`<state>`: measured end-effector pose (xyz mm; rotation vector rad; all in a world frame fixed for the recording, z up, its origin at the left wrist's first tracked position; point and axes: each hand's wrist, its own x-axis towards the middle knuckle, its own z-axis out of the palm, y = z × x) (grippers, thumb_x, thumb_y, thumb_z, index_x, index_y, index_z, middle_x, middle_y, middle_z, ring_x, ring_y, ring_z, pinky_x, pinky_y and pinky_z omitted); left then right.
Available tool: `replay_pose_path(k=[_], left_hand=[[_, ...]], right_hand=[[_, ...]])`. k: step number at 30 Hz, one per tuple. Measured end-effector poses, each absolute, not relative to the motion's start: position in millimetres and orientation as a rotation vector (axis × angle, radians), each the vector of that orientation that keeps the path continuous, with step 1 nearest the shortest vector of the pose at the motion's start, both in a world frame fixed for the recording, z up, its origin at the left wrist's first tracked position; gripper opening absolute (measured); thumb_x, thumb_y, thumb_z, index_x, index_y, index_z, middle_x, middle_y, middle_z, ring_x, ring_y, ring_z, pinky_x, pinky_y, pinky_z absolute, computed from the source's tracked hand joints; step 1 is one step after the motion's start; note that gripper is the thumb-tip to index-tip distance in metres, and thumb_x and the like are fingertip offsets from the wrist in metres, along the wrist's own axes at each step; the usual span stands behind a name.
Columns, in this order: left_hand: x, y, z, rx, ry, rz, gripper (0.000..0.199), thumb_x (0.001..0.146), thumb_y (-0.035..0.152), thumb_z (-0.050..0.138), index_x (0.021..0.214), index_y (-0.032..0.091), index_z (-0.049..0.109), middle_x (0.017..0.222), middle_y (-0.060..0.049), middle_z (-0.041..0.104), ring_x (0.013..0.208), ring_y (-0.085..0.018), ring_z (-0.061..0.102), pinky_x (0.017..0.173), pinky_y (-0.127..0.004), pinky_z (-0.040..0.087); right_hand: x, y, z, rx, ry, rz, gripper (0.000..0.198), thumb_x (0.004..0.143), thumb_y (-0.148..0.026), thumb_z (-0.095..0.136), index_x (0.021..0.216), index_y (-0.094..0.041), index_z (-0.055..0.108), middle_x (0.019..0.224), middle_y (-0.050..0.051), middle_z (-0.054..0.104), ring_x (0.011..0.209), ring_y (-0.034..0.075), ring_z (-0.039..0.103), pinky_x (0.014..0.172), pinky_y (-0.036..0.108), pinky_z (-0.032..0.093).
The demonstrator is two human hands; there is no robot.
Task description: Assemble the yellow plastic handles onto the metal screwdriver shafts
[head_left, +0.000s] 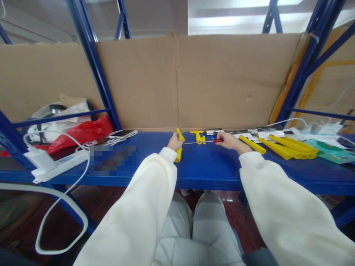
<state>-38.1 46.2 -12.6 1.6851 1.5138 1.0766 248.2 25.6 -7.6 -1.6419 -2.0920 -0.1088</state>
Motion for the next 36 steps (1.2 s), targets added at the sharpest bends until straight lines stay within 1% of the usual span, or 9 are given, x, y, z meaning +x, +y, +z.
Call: replay_pose_path(k=[4, 9, 16, 24, 28, 36], left_hand=[[-35.3, 42.4, -9.2, 1.683, 1.429, 1.039, 0.046, 0.093, 0.008, 0.057, 0.136, 0.017, 0.045, 0.113, -0.009, 0.07, 0.042, -0.005, 0.055, 0.048, -0.022, 0.049], [-32.8, 41.6, -8.5, 1.701, 1.339, 0.967, 0.044, 0.093, 0.007, 0.055, 0.135, 0.017, 0.042, 0.116, -0.009, 0.069, 0.041, -0.003, 0.053, 0.045, -0.018, 0.047], [-32.7, 39.4, -7.7, 1.695, 1.335, 0.957, 0.043, 0.094, 0.007, 0.053, 0.134, 0.017, 0.04, 0.13, -0.013, 0.064, 0.041, -0.001, 0.052, 0.042, -0.018, 0.046], [-32.6, 40.0, -7.8, 1.696, 1.367, 0.984, 0.05, 0.092, 0.007, 0.057, 0.137, 0.018, 0.041, 0.131, -0.012, 0.066, 0.044, -0.002, 0.055, 0.042, -0.017, 0.044], [-32.7, 41.2, -9.3, 1.716, 1.365, 0.995, 0.05, 0.091, 0.006, 0.057, 0.137, 0.018, 0.043, 0.133, -0.013, 0.065, 0.044, -0.003, 0.055, 0.042, -0.017, 0.044], [-33.4, 45.4, -12.5, 1.741, 1.368, 0.994, 0.049, 0.091, 0.005, 0.057, 0.136, 0.019, 0.044, 0.131, -0.012, 0.067, 0.042, -0.003, 0.055, 0.042, -0.018, 0.045]], right_hand=[[249.9, 26.2, -7.0, -1.693, -1.977, -0.197, 0.012, 0.082, -0.028, 0.068, 0.093, -0.025, 0.065, 0.089, 0.004, 0.074, 0.081, 0.022, 0.067, 0.071, 0.03, 0.048], [249.0, 26.6, -9.1, -1.68, -1.96, -0.22, 0.014, 0.084, -0.031, 0.066, 0.097, -0.025, 0.067, 0.088, 0.005, 0.075, 0.08, 0.022, 0.067, 0.07, 0.031, 0.048], [244.9, 21.2, -6.0, -1.728, -1.964, -0.212, 0.012, 0.086, -0.03, 0.064, 0.097, -0.024, 0.066, 0.093, 0.007, 0.075, 0.085, 0.024, 0.068, 0.074, 0.032, 0.048], [245.1, 20.5, -5.8, -1.701, -1.954, -0.188, 0.013, 0.085, -0.029, 0.065, 0.098, -0.025, 0.066, 0.091, 0.006, 0.075, 0.082, 0.023, 0.068, 0.073, 0.032, 0.049], [246.0, 21.8, -6.1, -1.682, -1.949, -0.191, 0.013, 0.085, -0.031, 0.066, 0.097, -0.026, 0.066, 0.089, 0.005, 0.074, 0.079, 0.022, 0.067, 0.072, 0.031, 0.049], [244.2, 21.2, -4.6, -1.698, -1.922, -0.168, 0.011, 0.084, -0.03, 0.067, 0.094, -0.025, 0.066, 0.091, 0.005, 0.075, 0.082, 0.023, 0.068, 0.075, 0.033, 0.05]])
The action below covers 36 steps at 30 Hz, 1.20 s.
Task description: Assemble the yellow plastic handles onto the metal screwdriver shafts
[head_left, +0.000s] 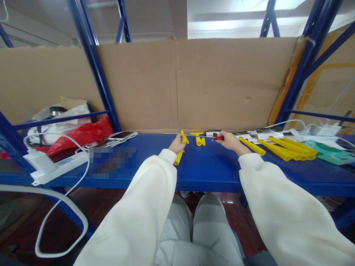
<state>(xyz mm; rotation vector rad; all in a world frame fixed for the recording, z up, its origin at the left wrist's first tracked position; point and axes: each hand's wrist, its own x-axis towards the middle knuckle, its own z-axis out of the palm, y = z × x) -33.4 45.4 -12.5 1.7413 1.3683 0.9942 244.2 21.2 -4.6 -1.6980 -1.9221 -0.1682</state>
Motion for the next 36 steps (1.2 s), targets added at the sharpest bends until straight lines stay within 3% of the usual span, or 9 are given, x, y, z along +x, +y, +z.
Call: replay_pose_path(k=[11, 25, 36], left_hand=[[-34, 46, -13, 1.763, 1.381, 1.0, 0.05, 0.091, 0.009, 0.061, 0.137, 0.019, 0.044, 0.128, -0.011, 0.069, 0.048, -0.006, 0.06, 0.044, -0.018, 0.046], [-34, 51, -16, 1.773, 1.374, 0.993, 0.05, 0.092, 0.004, 0.057, 0.138, 0.017, 0.043, 0.13, -0.012, 0.068, 0.044, -0.003, 0.055, 0.044, -0.018, 0.047], [-33, 39, -8, 1.901, 1.463, 0.942, 0.054, 0.092, 0.009, 0.059, 0.143, 0.02, 0.045, 0.142, -0.015, 0.061, 0.059, -0.01, 0.068, 0.051, -0.022, 0.054]], right_hand=[[244, 20, -4, -1.702, -1.912, -0.17, 0.011, 0.084, -0.029, 0.068, 0.094, -0.024, 0.067, 0.091, 0.005, 0.076, 0.083, 0.023, 0.068, 0.075, 0.032, 0.05], [243, 21, -5, -1.719, -1.91, -0.193, 0.01, 0.083, -0.025, 0.069, 0.092, -0.023, 0.066, 0.09, 0.005, 0.076, 0.081, 0.021, 0.068, 0.073, 0.03, 0.048], [240, 14, 3, -1.785, -1.905, -0.285, 0.007, 0.082, -0.025, 0.066, 0.088, -0.023, 0.064, 0.088, 0.005, 0.075, 0.08, 0.022, 0.067, 0.068, 0.028, 0.044]])
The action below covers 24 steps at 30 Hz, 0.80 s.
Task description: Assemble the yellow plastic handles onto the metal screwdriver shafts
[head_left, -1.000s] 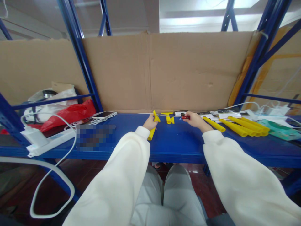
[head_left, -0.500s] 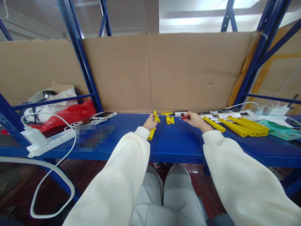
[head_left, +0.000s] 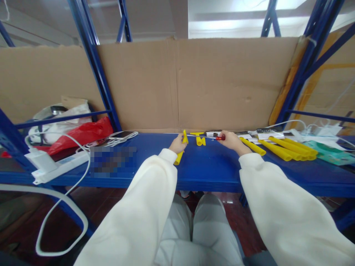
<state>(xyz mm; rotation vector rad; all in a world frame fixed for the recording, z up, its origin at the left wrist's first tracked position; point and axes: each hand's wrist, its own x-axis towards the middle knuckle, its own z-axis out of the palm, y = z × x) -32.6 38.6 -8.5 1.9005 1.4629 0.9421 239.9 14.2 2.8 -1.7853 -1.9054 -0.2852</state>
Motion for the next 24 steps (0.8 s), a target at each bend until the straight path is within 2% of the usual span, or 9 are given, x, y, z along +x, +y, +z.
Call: replay_pose_path(k=[6, 12, 15, 24], left_hand=[[-31, 30, -5, 2.035, 1.52, 0.887, 0.05, 0.092, 0.011, 0.058, 0.14, 0.019, 0.047, 0.141, -0.014, 0.063, 0.063, -0.013, 0.071, 0.055, -0.023, 0.054], [-31, 29, -4, 2.089, 1.542, 0.856, 0.048, 0.092, 0.011, 0.057, 0.138, 0.021, 0.049, 0.132, -0.011, 0.069, 0.07, -0.015, 0.074, 0.063, -0.025, 0.057], [-31, 28, -4, 2.096, 1.55, 0.854, 0.049, 0.092, 0.011, 0.058, 0.139, 0.021, 0.048, 0.134, -0.012, 0.068, 0.074, -0.016, 0.075, 0.066, -0.025, 0.058], [-30, 25, -2, 2.172, 1.566, 0.84, 0.049, 0.092, 0.011, 0.057, 0.139, 0.021, 0.049, 0.14, -0.014, 0.064, 0.105, -0.024, 0.074, 0.086, -0.032, 0.059]], right_hand=[[233, 2, 11, -1.895, -1.937, -0.424, 0.007, 0.083, -0.026, 0.062, 0.089, -0.023, 0.062, 0.087, 0.007, 0.075, 0.082, 0.025, 0.068, 0.069, 0.03, 0.04], [231, -1, 12, -1.942, -1.996, -0.479, 0.014, 0.086, -0.028, 0.058, 0.097, -0.022, 0.065, 0.095, 0.01, 0.077, 0.093, 0.027, 0.069, 0.081, 0.034, 0.04], [230, -1, 12, -1.94, -2.018, -0.451, 0.019, 0.085, -0.028, 0.057, 0.099, -0.022, 0.067, 0.102, 0.01, 0.078, 0.097, 0.028, 0.069, 0.087, 0.037, 0.04], [230, -2, 14, -1.971, -1.979, -0.421, 0.011, 0.08, -0.023, 0.06, 0.089, -0.02, 0.067, 0.104, 0.011, 0.076, 0.097, 0.028, 0.068, 0.087, 0.038, 0.042]])
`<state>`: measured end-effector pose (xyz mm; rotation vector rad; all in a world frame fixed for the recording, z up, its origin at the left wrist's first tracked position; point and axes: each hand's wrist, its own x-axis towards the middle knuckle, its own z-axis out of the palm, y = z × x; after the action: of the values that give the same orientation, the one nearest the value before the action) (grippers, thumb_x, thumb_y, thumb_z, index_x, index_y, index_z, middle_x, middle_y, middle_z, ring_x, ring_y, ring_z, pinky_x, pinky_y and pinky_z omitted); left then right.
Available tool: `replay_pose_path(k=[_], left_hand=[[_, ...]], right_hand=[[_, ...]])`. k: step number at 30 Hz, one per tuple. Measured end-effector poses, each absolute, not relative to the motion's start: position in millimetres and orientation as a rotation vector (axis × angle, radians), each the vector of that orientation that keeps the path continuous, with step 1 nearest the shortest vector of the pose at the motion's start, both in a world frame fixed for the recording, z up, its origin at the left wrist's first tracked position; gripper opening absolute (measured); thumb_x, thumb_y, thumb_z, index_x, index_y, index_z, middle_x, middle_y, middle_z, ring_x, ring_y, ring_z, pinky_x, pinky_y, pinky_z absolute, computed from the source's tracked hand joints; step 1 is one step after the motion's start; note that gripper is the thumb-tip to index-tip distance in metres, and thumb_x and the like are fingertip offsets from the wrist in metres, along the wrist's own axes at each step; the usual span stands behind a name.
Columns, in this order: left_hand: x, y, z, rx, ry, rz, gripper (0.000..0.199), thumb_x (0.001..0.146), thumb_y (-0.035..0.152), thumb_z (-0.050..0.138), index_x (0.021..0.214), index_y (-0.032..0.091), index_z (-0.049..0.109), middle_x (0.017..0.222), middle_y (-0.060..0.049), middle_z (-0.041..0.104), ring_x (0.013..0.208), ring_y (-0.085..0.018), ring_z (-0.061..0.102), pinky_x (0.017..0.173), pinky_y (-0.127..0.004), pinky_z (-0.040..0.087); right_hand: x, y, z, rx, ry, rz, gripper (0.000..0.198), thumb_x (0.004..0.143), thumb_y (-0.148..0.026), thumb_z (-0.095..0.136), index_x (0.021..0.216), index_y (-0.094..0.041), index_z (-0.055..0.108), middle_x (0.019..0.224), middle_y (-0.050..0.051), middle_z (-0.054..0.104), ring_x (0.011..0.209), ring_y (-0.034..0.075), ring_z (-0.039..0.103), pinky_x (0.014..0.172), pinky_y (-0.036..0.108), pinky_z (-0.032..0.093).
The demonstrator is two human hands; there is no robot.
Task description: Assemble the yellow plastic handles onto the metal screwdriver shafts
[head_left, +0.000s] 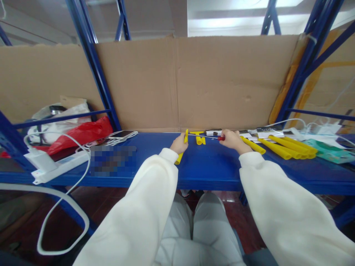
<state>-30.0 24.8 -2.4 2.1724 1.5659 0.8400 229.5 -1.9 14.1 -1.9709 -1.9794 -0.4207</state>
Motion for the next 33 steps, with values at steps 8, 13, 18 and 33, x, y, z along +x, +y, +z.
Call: replay_pose_path(k=[8, 13, 18, 33], left_hand=[[-28.4, 25.4, -3.9, 2.19, 1.562, 0.87, 0.052, 0.089, 0.01, 0.059, 0.139, 0.023, 0.05, 0.138, -0.014, 0.065, 0.11, -0.025, 0.072, 0.092, -0.035, 0.057], [-29.1, 25.8, -4.1, 2.191, 1.577, 0.851, 0.049, 0.091, 0.012, 0.057, 0.138, 0.022, 0.05, 0.138, -0.015, 0.065, 0.107, -0.025, 0.073, 0.089, -0.034, 0.058], [-29.0, 25.3, -3.4, 2.179, 1.576, 0.855, 0.05, 0.091, 0.012, 0.058, 0.138, 0.024, 0.05, 0.138, -0.013, 0.065, 0.107, -0.025, 0.073, 0.089, -0.035, 0.058], [-30.1, 28.5, -5.7, 2.154, 1.584, 0.881, 0.051, 0.09, 0.012, 0.058, 0.139, 0.023, 0.05, 0.138, -0.014, 0.065, 0.108, -0.026, 0.073, 0.09, -0.035, 0.058]], right_hand=[[230.6, -1.3, 12.2, -2.045, -1.946, -0.353, 0.011, 0.082, -0.03, 0.065, 0.091, -0.023, 0.065, 0.089, 0.01, 0.076, 0.082, 0.025, 0.069, 0.066, 0.03, 0.043], [230.4, -1.6, 14.2, -2.037, -2.006, -0.33, 0.017, 0.082, -0.024, 0.061, 0.098, -0.022, 0.069, 0.098, 0.01, 0.077, 0.091, 0.026, 0.07, 0.08, 0.034, 0.047], [229.6, -4.7, 16.3, -2.054, -2.016, -0.297, 0.014, 0.081, -0.023, 0.059, 0.091, -0.022, 0.069, 0.095, 0.009, 0.077, 0.09, 0.026, 0.07, 0.078, 0.034, 0.046], [229.8, -1.8, 13.9, -1.975, -2.031, -0.34, 0.014, 0.083, -0.027, 0.057, 0.089, -0.022, 0.069, 0.093, 0.008, 0.077, 0.092, 0.026, 0.069, 0.083, 0.035, 0.044]])
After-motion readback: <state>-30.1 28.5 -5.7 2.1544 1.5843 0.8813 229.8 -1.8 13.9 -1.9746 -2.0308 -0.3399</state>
